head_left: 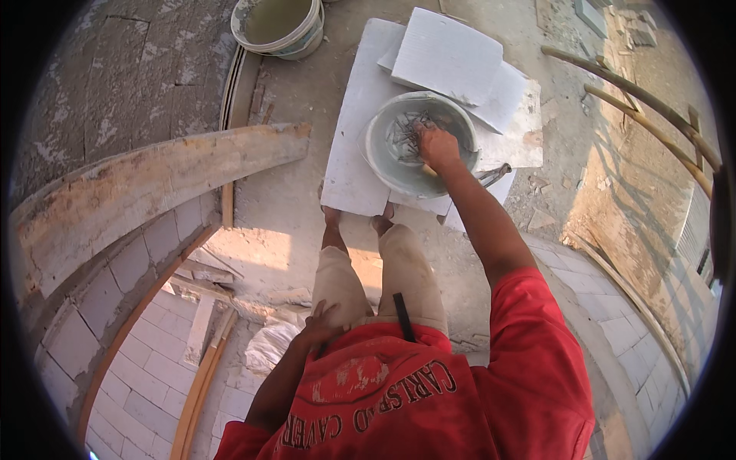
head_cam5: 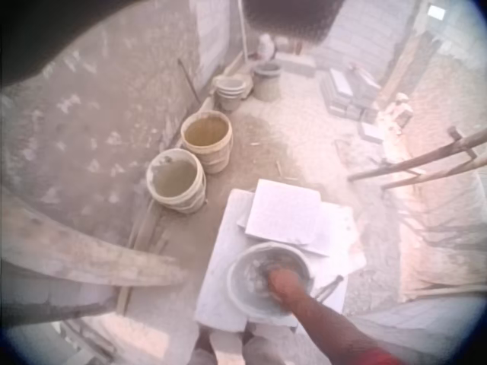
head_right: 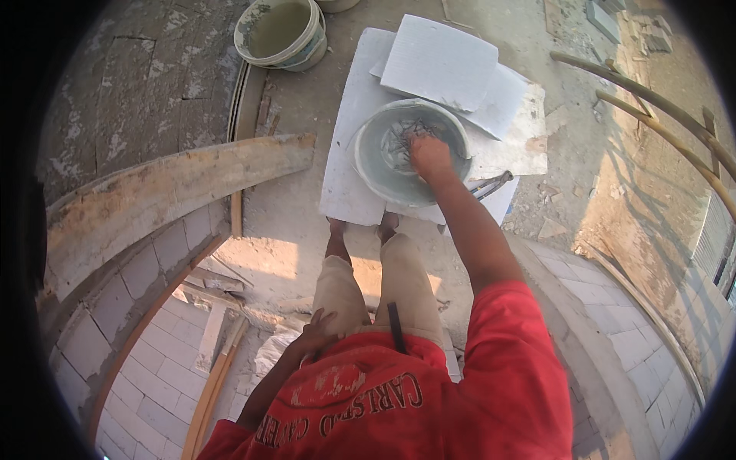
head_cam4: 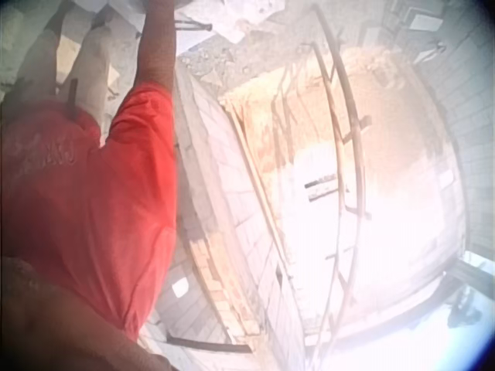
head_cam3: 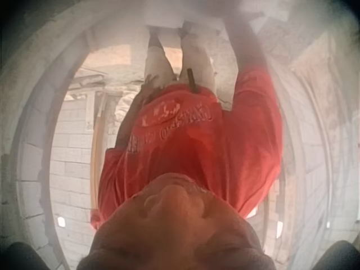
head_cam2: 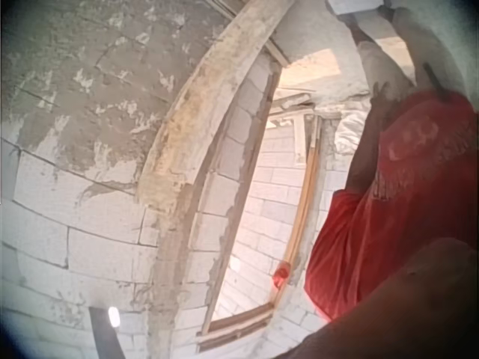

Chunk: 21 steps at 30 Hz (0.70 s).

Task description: The person uses a hammer to break apart wooden planks and boards at a construction site. They repeatedly strike the wood, lift pieces, and drop them, then move to a different area to handle a yellow rope.

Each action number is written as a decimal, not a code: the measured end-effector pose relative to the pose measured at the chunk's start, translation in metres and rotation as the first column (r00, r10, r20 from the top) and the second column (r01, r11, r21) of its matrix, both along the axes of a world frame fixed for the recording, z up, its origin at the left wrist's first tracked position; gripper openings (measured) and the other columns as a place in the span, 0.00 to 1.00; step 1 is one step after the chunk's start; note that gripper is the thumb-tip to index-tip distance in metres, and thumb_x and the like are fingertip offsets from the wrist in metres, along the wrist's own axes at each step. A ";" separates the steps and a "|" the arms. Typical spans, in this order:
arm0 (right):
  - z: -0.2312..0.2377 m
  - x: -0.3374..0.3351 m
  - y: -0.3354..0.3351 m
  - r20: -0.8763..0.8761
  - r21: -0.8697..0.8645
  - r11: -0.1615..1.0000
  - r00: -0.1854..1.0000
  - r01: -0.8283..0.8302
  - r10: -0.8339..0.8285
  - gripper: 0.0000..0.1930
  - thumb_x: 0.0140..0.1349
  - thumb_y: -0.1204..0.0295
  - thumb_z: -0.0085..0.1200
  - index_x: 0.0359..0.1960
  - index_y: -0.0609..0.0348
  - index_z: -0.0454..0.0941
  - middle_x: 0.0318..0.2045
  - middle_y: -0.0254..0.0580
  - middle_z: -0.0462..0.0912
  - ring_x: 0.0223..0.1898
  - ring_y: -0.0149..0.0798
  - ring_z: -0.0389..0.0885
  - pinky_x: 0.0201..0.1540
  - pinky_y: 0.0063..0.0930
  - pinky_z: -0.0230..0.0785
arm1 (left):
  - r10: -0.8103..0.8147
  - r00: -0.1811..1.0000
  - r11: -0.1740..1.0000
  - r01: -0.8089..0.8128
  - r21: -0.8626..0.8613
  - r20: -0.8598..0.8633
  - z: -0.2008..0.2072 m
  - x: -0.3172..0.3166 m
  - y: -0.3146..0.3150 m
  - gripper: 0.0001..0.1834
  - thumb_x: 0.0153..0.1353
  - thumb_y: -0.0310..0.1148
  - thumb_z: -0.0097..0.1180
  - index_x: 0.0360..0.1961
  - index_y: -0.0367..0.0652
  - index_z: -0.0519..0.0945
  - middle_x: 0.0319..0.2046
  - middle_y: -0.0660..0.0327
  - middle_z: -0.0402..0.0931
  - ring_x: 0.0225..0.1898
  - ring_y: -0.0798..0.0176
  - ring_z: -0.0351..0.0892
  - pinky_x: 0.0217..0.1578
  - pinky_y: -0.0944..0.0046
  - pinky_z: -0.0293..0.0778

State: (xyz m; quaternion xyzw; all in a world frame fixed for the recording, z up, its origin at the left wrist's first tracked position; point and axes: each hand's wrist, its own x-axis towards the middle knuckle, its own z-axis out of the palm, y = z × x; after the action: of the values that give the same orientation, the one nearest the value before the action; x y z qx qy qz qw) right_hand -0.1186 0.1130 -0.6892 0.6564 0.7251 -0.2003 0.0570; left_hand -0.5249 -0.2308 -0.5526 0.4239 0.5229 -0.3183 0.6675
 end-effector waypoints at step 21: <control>0.061 0.028 -0.021 -0.375 0.271 0.883 0.887 0.383 -0.269 0.07 0.66 0.68 0.57 0.41 0.56 0.82 0.34 0.49 0.86 0.39 0.58 0.84 0.43 0.44 0.76 | -0.021 1.000 0.999 0.020 0.049 0.021 0.005 -0.018 0.016 0.54 0.52 0.69 0.60 0.76 0.56 0.58 0.78 0.45 0.38 0.76 0.38 0.48 0.73 0.43 0.47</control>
State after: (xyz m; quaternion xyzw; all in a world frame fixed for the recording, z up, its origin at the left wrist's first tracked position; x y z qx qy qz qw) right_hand -0.0901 0.0924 -0.6280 0.7278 0.6251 -0.1856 -0.2123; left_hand -0.5426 -0.2148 -0.5481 0.4488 0.5189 -0.3075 0.6594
